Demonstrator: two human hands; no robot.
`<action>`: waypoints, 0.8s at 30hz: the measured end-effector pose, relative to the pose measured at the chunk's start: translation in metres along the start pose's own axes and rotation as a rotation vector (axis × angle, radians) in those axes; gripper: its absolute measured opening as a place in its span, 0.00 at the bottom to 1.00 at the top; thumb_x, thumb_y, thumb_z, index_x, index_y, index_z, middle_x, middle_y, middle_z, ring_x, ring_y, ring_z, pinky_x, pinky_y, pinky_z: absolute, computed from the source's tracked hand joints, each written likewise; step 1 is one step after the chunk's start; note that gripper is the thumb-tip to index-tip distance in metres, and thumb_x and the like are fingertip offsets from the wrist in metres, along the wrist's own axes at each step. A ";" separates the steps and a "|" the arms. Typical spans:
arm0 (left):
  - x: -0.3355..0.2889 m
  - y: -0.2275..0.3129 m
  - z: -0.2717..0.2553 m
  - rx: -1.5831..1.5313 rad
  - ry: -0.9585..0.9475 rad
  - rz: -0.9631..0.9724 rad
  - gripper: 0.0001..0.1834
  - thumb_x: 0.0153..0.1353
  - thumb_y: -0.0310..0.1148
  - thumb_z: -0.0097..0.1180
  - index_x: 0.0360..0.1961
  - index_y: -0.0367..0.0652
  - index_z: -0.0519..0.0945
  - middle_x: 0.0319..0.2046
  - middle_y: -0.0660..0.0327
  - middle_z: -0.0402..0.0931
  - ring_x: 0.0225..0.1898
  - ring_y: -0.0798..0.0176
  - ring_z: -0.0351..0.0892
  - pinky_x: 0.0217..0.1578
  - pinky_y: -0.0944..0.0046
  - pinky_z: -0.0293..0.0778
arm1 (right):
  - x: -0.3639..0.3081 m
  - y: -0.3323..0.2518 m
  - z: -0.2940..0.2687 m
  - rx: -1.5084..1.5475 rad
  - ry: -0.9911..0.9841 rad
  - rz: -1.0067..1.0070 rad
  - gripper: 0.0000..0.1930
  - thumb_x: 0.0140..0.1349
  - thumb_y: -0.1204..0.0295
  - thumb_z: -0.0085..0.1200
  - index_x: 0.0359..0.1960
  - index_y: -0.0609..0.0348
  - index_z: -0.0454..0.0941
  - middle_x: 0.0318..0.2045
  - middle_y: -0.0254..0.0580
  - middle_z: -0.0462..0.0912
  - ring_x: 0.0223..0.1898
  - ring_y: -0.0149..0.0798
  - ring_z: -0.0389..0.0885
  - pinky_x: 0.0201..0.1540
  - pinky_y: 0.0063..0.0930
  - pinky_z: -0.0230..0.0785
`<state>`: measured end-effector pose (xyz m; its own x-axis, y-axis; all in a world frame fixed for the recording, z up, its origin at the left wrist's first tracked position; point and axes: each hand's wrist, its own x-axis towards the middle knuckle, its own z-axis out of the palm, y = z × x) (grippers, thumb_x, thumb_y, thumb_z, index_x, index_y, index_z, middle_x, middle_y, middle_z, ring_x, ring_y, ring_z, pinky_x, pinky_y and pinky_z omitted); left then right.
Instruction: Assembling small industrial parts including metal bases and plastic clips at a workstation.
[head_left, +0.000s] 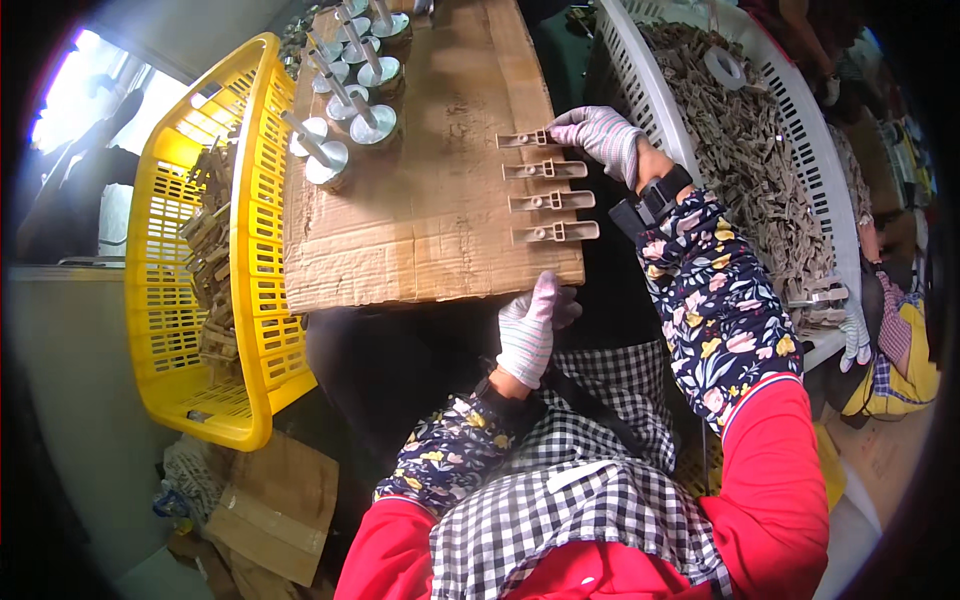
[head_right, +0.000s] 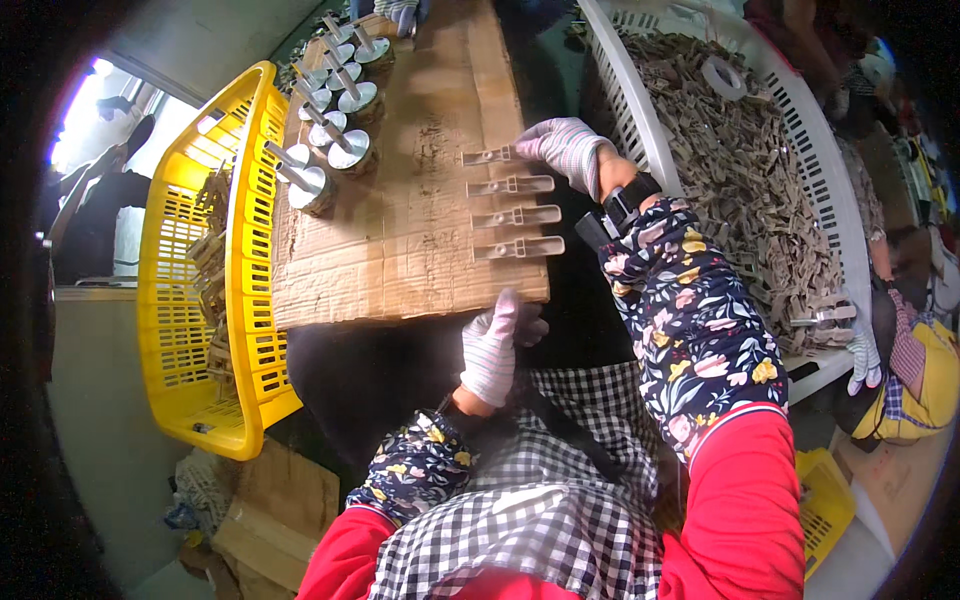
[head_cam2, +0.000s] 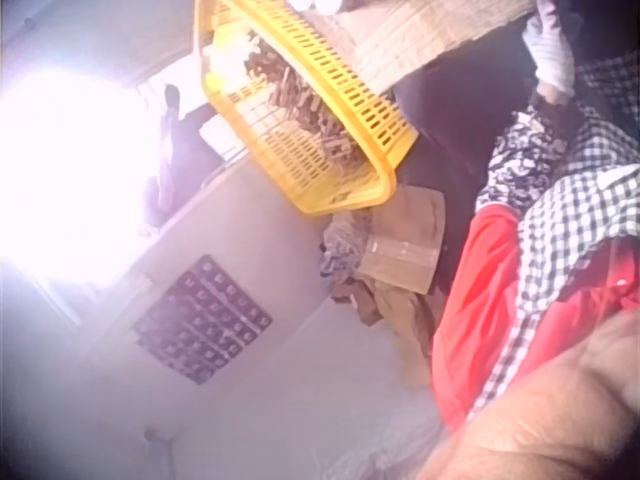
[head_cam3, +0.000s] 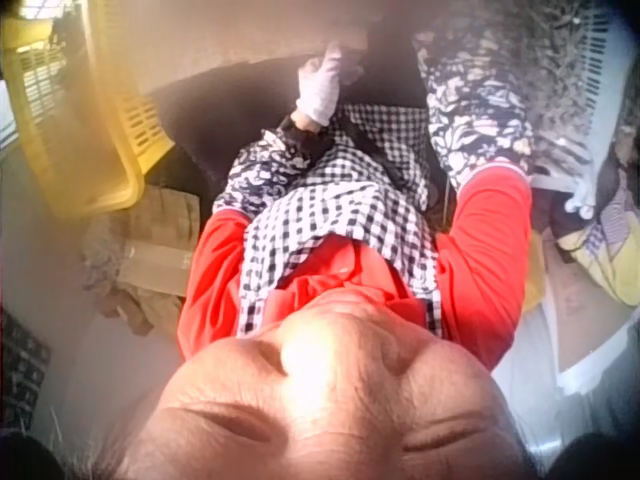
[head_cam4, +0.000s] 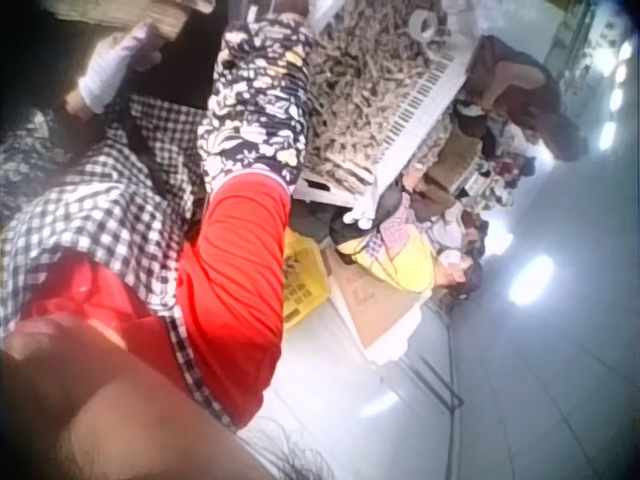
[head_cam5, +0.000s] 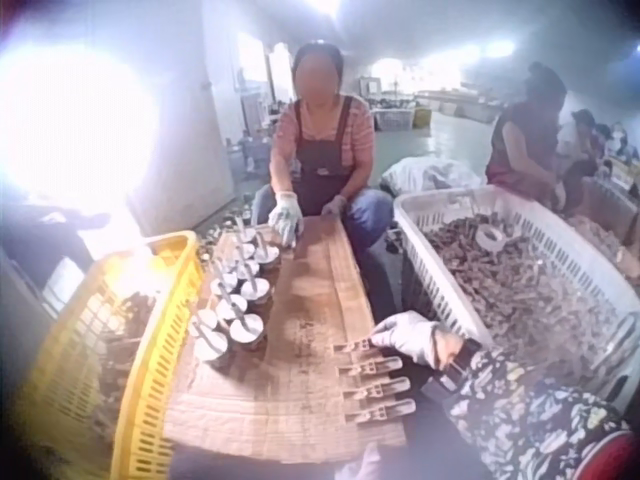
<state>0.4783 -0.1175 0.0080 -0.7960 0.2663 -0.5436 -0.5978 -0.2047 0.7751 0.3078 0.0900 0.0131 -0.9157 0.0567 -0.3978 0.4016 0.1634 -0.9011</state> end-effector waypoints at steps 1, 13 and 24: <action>0.000 0.000 0.001 0.003 0.000 0.003 0.27 0.60 0.52 0.50 0.31 0.33 0.80 0.23 0.57 0.80 0.24 0.68 0.76 0.30 0.70 0.71 | 0.002 0.003 -0.001 0.041 -0.010 -0.014 0.10 0.52 0.71 0.61 0.35 0.60 0.80 0.30 0.36 0.81 0.33 0.31 0.75 0.39 0.25 0.67; 0.002 0.000 -0.002 -0.026 0.007 -0.002 0.25 0.59 0.51 0.53 0.30 0.34 0.81 0.21 0.58 0.79 0.23 0.70 0.77 0.29 0.72 0.72 | 0.011 0.003 0.005 -0.081 0.007 -0.071 0.10 0.51 0.73 0.61 0.35 0.61 0.79 0.30 0.37 0.81 0.32 0.31 0.76 0.38 0.25 0.69; 0.004 -0.008 0.000 0.077 0.071 0.149 0.25 0.61 0.50 0.49 0.32 0.32 0.78 0.24 0.58 0.77 0.21 0.66 0.75 0.24 0.70 0.71 | -0.033 -0.043 0.015 -0.689 0.239 0.024 0.24 0.49 0.59 0.58 0.45 0.61 0.76 0.44 0.57 0.77 0.48 0.52 0.76 0.51 0.38 0.67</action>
<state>0.4797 -0.1143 -0.0002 -0.8813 0.1711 -0.4405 -0.4663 -0.1636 0.8694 0.3206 0.0663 0.0622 -0.9164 0.2685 -0.2968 0.3938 0.7377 -0.5484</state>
